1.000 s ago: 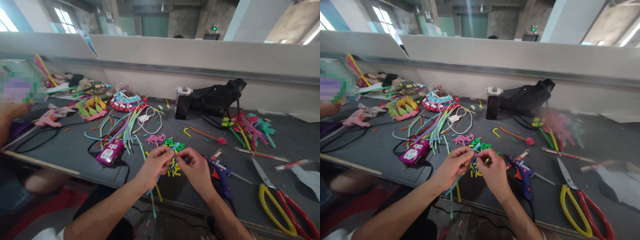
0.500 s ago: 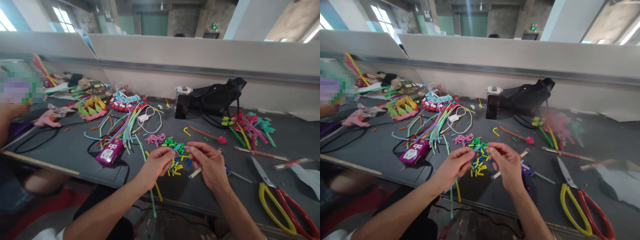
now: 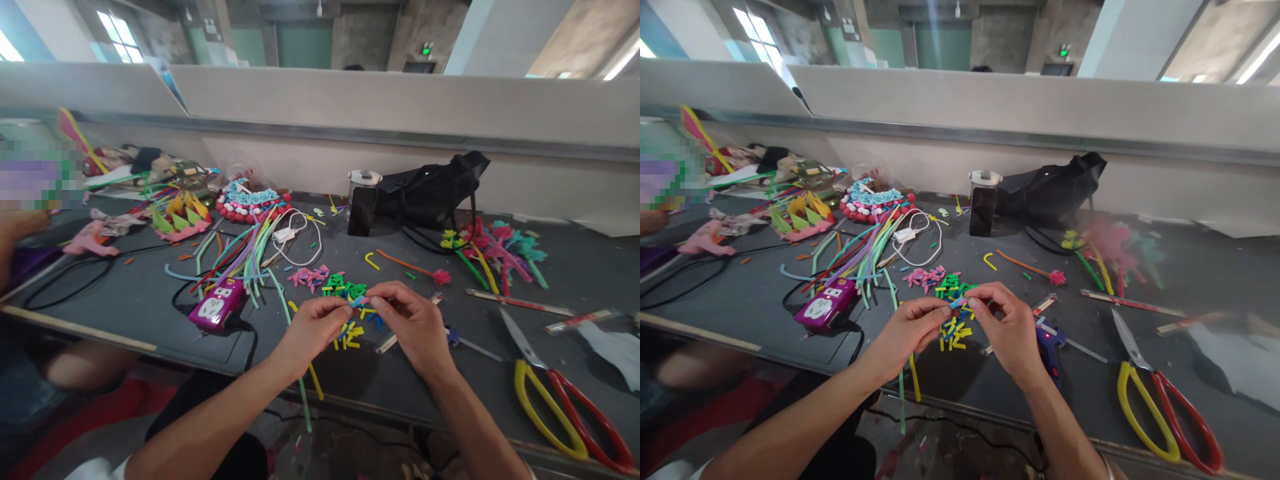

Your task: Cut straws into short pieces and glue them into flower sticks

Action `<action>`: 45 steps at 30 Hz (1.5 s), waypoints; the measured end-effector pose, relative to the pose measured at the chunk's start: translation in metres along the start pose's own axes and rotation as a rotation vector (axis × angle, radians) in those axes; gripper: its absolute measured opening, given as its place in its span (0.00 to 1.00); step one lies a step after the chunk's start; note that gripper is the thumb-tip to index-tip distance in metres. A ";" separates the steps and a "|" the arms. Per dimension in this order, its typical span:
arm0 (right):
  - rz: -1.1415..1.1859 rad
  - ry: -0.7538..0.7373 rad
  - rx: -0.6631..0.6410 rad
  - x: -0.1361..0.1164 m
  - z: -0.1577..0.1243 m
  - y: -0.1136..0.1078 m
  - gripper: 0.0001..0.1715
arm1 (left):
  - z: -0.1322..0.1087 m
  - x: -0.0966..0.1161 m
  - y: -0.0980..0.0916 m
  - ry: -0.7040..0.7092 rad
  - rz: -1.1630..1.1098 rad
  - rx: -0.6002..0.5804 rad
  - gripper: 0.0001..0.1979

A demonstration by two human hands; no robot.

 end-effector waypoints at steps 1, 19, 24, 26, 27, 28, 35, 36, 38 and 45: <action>-0.016 -0.022 -0.001 -0.001 0.000 0.000 0.06 | 0.000 0.000 0.000 0.001 0.004 0.002 0.13; -0.157 -0.127 0.009 0.000 0.000 0.003 0.07 | 0.002 -0.004 -0.002 -0.053 -0.022 -0.024 0.10; -0.165 -0.144 0.005 0.002 -0.001 0.003 0.06 | 0.003 -0.006 -0.003 -0.073 -0.048 -0.039 0.10; -0.169 -0.146 0.006 0.003 -0.001 0.003 0.07 | 0.003 -0.006 -0.002 -0.078 -0.052 -0.039 0.10; -0.172 -0.146 0.007 0.003 -0.001 0.004 0.07 | 0.003 -0.005 -0.002 -0.080 -0.052 -0.038 0.10; -0.175 -0.146 0.008 0.003 -0.001 0.004 0.07 | 0.002 -0.005 -0.002 -0.081 -0.049 -0.037 0.09; -0.188 -0.145 0.039 0.003 -0.002 0.005 0.07 | 0.002 -0.003 -0.001 -0.075 -0.028 -0.041 0.09; -0.187 -0.143 0.042 0.003 -0.002 0.006 0.07 | 0.002 -0.003 -0.001 -0.076 -0.026 -0.040 0.09; -0.184 -0.131 0.045 0.003 -0.003 0.007 0.07 | 0.003 -0.004 -0.001 -0.078 -0.020 -0.037 0.10; -0.170 -0.100 0.080 0.004 -0.004 0.007 0.08 | 0.004 -0.008 -0.003 -0.047 -0.030 -0.070 0.12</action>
Point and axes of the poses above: each hand's wrist, its own z-axis towards the middle knuckle, its own y-axis out of the palm, x = y × z, the point moved 1 cm from there along z, towards the middle knuckle, and after that the axes turned 10 degrees about x, right-handed, at the moved point
